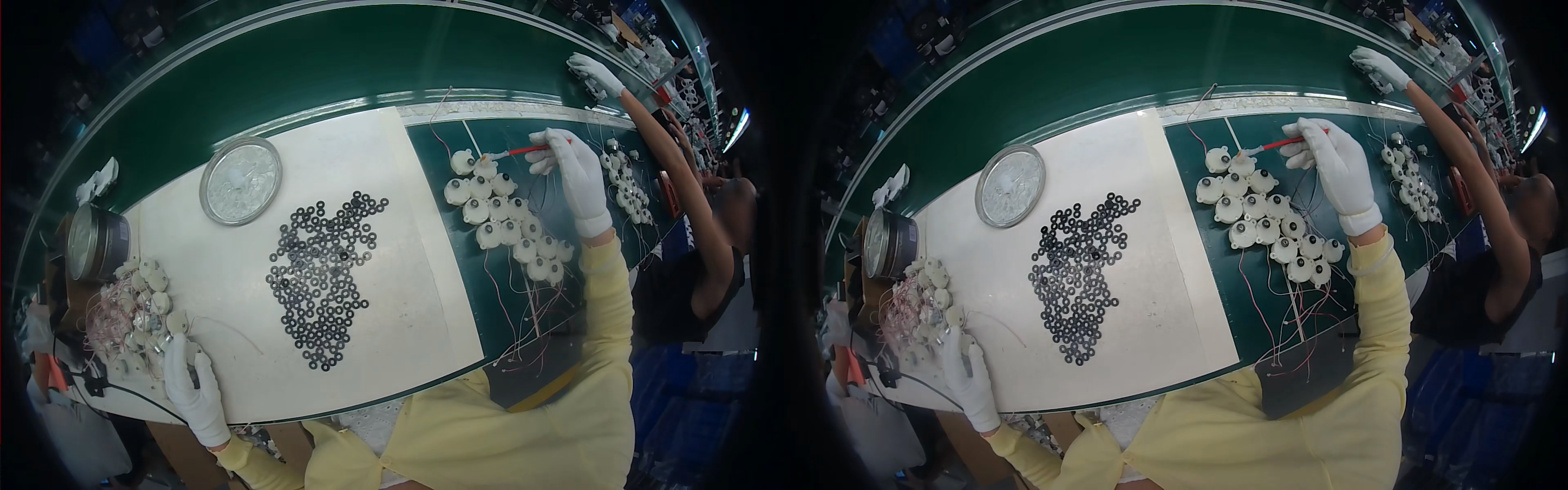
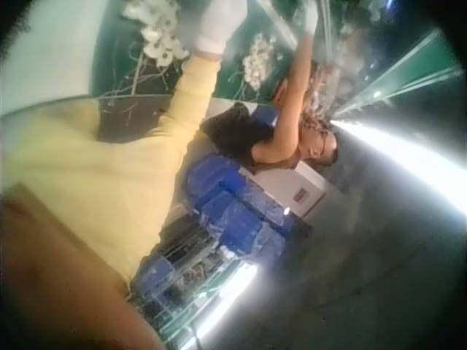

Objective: The person applies a white substance to small white plastic components using a red brush, then places black washers onto the components. The person handles the components one by one, applying the substance and adding the washers in a repetitive assembly process.

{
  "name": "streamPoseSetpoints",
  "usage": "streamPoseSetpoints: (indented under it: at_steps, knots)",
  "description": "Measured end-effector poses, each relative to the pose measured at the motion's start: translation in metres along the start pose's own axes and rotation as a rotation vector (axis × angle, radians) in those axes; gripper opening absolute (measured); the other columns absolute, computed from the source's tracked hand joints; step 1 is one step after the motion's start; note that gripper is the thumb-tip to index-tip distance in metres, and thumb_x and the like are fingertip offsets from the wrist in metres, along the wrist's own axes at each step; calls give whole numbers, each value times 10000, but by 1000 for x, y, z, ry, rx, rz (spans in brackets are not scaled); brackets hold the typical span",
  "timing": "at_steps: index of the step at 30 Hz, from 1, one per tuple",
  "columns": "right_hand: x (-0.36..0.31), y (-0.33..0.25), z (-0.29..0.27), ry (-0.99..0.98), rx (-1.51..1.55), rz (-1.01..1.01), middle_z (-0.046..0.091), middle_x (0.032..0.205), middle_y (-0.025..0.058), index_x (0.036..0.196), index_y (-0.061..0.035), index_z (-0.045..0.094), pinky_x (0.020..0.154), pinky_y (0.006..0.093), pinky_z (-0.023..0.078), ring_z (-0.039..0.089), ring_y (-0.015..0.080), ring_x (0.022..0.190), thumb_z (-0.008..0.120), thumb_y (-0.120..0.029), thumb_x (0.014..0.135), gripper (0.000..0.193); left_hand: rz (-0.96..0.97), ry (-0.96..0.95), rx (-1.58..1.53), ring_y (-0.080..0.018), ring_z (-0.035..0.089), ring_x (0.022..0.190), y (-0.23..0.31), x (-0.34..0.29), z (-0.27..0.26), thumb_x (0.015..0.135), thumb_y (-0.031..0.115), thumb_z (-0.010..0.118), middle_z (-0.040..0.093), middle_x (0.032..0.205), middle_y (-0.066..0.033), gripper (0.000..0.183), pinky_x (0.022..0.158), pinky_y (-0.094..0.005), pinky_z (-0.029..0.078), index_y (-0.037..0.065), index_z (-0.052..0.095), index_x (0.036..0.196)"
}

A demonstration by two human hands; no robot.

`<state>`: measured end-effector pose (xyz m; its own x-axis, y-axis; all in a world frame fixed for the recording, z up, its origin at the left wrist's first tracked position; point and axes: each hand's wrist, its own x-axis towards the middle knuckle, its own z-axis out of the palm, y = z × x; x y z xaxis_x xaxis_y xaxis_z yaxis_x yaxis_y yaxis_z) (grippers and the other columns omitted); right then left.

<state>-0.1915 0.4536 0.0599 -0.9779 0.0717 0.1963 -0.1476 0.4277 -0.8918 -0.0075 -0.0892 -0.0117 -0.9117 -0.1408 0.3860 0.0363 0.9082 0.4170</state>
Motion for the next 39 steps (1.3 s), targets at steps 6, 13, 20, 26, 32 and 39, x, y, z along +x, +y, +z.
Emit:
streamPoseSetpoints:
  at_steps: [6, 13, 20, 26, 32, 39]
  knots:
    - [-3, 3, -1, 15, -12, 11, 723, 873, 88, 1097, 4, 662, 678, 206, 457, 661, 94, 722, 482, -280, 1036, 342, -6, -5, -2, -322, 592, 1127, 0, -1, 0, 897, -5, 603, 599, 1255, -196, 431, 965, -382, 464, -21, 552, 1324]
    - [-6, 10, -3, 39, 2, 6, 721, 874, 87, 1107, 12, 653, 686, 216, 465, 661, 98, 729, 478, -274, 1038, 343, 14, -5, 24, -328, 591, 1132, 0, 0, -1, 896, -8, 599, 594, 1266, -201, 432, 968, -383, 463, -20, 552, 1325]
    - [-8, 10, -5, 42, 14, 4, 717, 871, 88, 1110, 19, 650, 692, 219, 464, 659, 100, 729, 476, -268, 1039, 343, 4, 4, 3, -321, 600, 1112, 1, 0, 0, 897, -7, 602, 599, 1258, -199, 424, 945, -378, 475, -19, 558, 1318]
    - [-10, 8, -7, 52, 10, 13, 718, 885, 90, 1120, 17, 646, 693, 218, 459, 659, 100, 736, 474, -264, 1039, 339, 25, 8, 26, -322, 605, 1097, 1, 0, -1, 898, 0, 605, 601, 1256, -198, 419, 933, -378, 480, -17, 561, 1315]
    - [-8, 5, 1, 42, 53, -14, 720, 896, 93, 1119, 14, 647, 700, 217, 460, 663, 102, 741, 472, -261, 1039, 337, 19, 21, 19, -328, 606, 1100, -2, -1, 1, 897, 6, 608, 606, 1250, -197, 417, 936, -388, 480, -16, 563, 1311]
    - [-8, 6, -1, 19, 1, -15, 722, 892, 100, 1113, 19, 647, 694, 218, 464, 667, 103, 748, 468, -262, 1040, 341, 20, 8, 20, -334, 600, 1119, -3, -1, 0, 892, 1, 611, 607, 1253, -195, 418, 960, -393, 470, -19, 565, 1307]
